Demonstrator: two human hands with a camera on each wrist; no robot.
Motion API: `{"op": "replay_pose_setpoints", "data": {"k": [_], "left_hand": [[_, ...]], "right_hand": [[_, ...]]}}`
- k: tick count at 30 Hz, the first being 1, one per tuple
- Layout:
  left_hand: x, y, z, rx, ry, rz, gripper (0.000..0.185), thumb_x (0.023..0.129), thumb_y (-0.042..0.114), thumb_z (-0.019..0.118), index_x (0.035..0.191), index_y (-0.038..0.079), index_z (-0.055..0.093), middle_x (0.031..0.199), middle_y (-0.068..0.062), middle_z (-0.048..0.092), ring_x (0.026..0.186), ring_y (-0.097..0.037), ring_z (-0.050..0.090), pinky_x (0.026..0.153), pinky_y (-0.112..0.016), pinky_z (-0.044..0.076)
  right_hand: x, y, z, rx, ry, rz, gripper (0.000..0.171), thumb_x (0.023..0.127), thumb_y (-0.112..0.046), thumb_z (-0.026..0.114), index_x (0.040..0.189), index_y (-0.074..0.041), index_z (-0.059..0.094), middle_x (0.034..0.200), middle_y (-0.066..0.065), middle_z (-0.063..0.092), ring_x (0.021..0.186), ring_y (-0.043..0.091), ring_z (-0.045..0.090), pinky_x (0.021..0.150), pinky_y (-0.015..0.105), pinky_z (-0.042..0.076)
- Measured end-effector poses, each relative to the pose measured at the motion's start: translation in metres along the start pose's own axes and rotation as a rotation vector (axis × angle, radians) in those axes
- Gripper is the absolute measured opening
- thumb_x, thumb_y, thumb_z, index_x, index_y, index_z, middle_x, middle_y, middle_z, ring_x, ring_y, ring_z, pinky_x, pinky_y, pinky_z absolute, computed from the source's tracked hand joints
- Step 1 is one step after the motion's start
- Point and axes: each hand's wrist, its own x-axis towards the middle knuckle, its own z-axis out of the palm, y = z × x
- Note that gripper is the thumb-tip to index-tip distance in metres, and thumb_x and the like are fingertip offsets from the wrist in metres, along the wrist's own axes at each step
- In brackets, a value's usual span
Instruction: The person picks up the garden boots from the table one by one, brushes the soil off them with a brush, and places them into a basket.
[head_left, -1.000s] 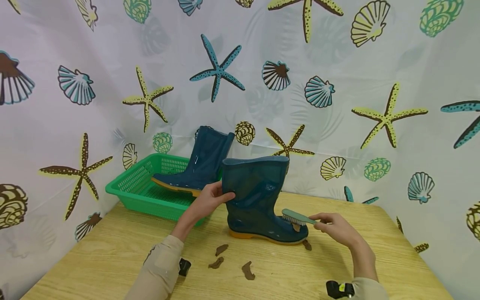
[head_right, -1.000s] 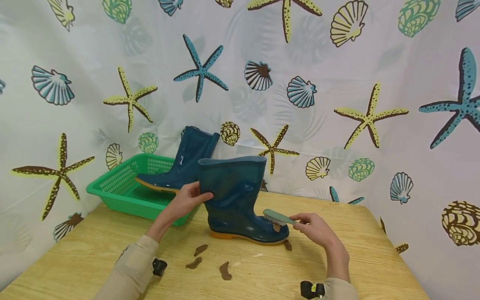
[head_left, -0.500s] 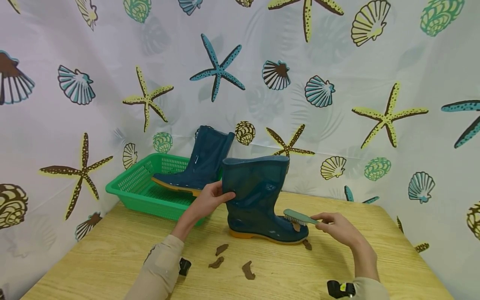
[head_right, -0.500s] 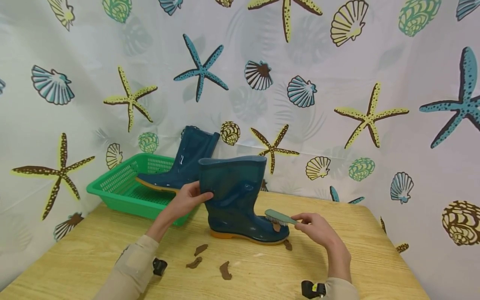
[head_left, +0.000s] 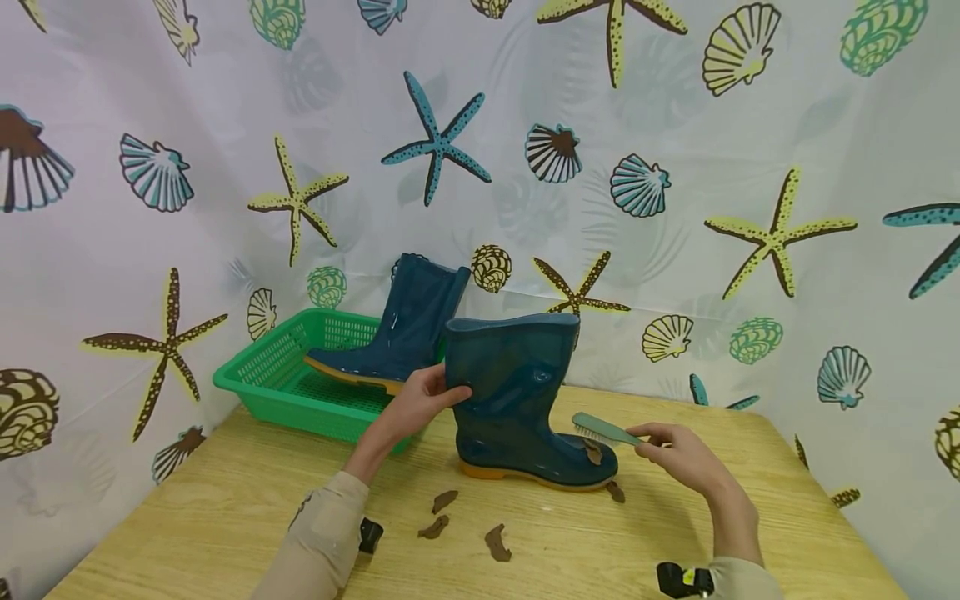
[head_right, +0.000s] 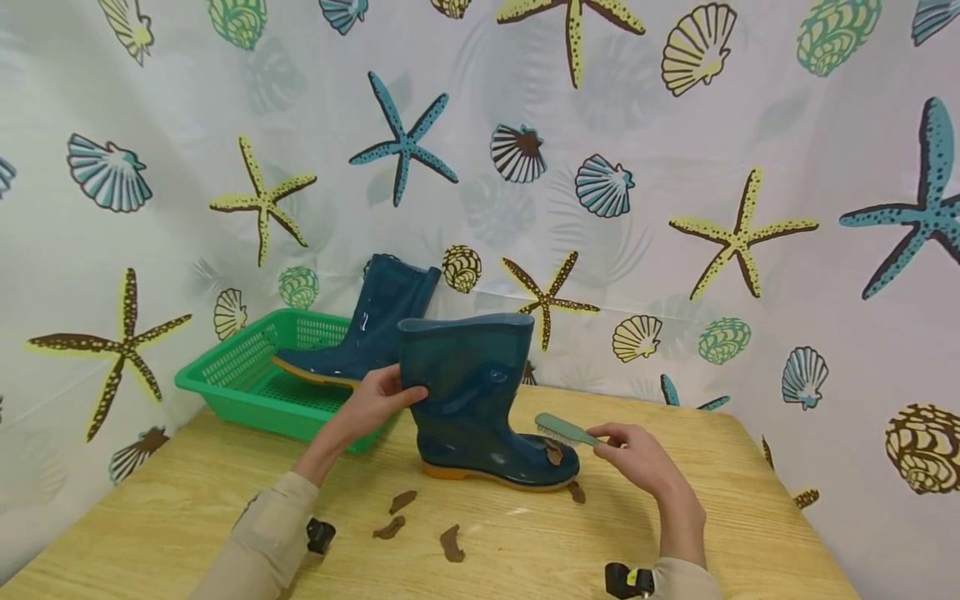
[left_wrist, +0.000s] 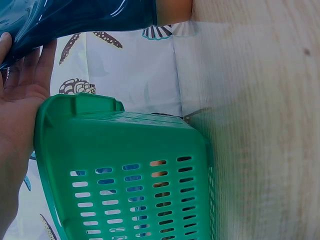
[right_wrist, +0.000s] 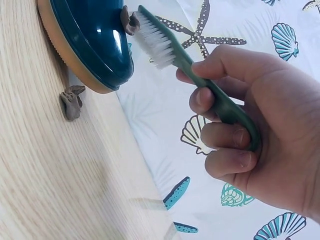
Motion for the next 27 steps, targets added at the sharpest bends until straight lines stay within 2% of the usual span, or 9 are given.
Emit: {"op": "replay_pose_setpoints", "data": {"k": [3,12,16,18,20,22,24,27], "left_hand": [[0.000,0.000,0.000,0.005,0.002,0.001,0.040,0.100,0.024,0.062,0.137,0.011,0.058,0.126,-0.012,0.067,0.109,-0.016,0.067,0.095,-0.035,0.054],[0.001,0.002,-0.001,0.011,0.002,0.003,0.039,0.100,0.021,0.061,0.138,0.010,0.057,0.128,-0.014,0.066,0.110,-0.017,0.067,0.096,-0.036,0.054],[0.000,0.004,0.000,0.011,0.002,-0.004,0.039,0.101,0.018,0.060,0.139,0.009,0.056,0.129,-0.015,0.066,0.112,-0.020,0.066,0.097,-0.038,0.054],[0.000,0.004,0.000,0.009,0.003,-0.009,0.040,0.101,0.018,0.060,0.139,0.009,0.056,0.129,-0.015,0.065,0.113,-0.020,0.066,0.097,-0.039,0.053],[0.000,0.003,0.000,0.007,0.003,-0.011,0.040,0.100,0.017,0.061,0.139,0.009,0.056,0.129,-0.015,0.065,0.113,-0.020,0.066,0.097,-0.039,0.053],[0.000,0.003,0.000,0.006,0.003,-0.011,0.040,0.100,0.017,0.061,0.139,0.009,0.056,0.129,-0.015,0.065,0.113,-0.020,0.066,0.097,-0.038,0.053],[0.000,0.003,0.000,0.005,0.002,-0.009,0.039,0.100,0.018,0.061,0.138,0.009,0.056,0.129,-0.015,0.066,0.112,-0.019,0.066,0.097,-0.038,0.054],[-0.001,0.002,0.000,0.005,0.000,-0.001,0.039,0.100,0.019,0.061,0.138,0.010,0.057,0.128,-0.015,0.066,0.111,-0.018,0.067,0.096,-0.037,0.054]], "right_hand": [[0.000,0.001,-0.001,-0.007,-0.018,0.015,0.037,0.099,-0.022,0.059,0.130,-0.002,0.063,0.111,0.013,0.066,0.090,0.022,0.059,0.071,0.035,0.047],[-0.003,0.005,-0.008,0.036,-0.096,0.000,0.040,0.101,-0.026,0.057,0.132,-0.001,0.062,0.125,0.024,0.063,0.095,0.028,0.063,0.076,0.042,0.051],[-0.005,0.005,-0.012,0.056,-0.117,0.016,0.041,0.101,-0.027,0.057,0.133,-0.002,0.062,0.125,0.025,0.063,0.090,0.027,0.061,0.059,0.035,0.046],[-0.005,0.004,-0.013,0.058,-0.114,0.019,0.041,0.100,-0.027,0.057,0.133,-0.003,0.062,0.122,0.023,0.064,0.086,0.025,0.058,0.056,0.033,0.041],[-0.006,0.003,-0.014,0.040,-0.096,0.002,0.040,0.100,-0.027,0.058,0.133,-0.004,0.062,0.121,0.021,0.064,0.086,0.023,0.057,0.060,0.032,0.043],[-0.007,0.002,-0.014,0.021,-0.068,-0.008,0.040,0.100,-0.027,0.058,0.132,-0.004,0.063,0.121,0.019,0.064,0.091,0.022,0.058,0.069,0.035,0.047],[-0.009,0.001,-0.014,0.003,-0.047,-0.012,0.040,0.100,-0.026,0.058,0.132,-0.003,0.063,0.114,0.017,0.065,0.091,0.021,0.058,0.073,0.036,0.047],[-0.010,0.001,-0.015,-0.002,-0.043,0.008,0.039,0.100,-0.025,0.058,0.131,-0.002,0.063,0.103,0.014,0.065,0.087,0.021,0.055,0.070,0.036,0.045]]}}
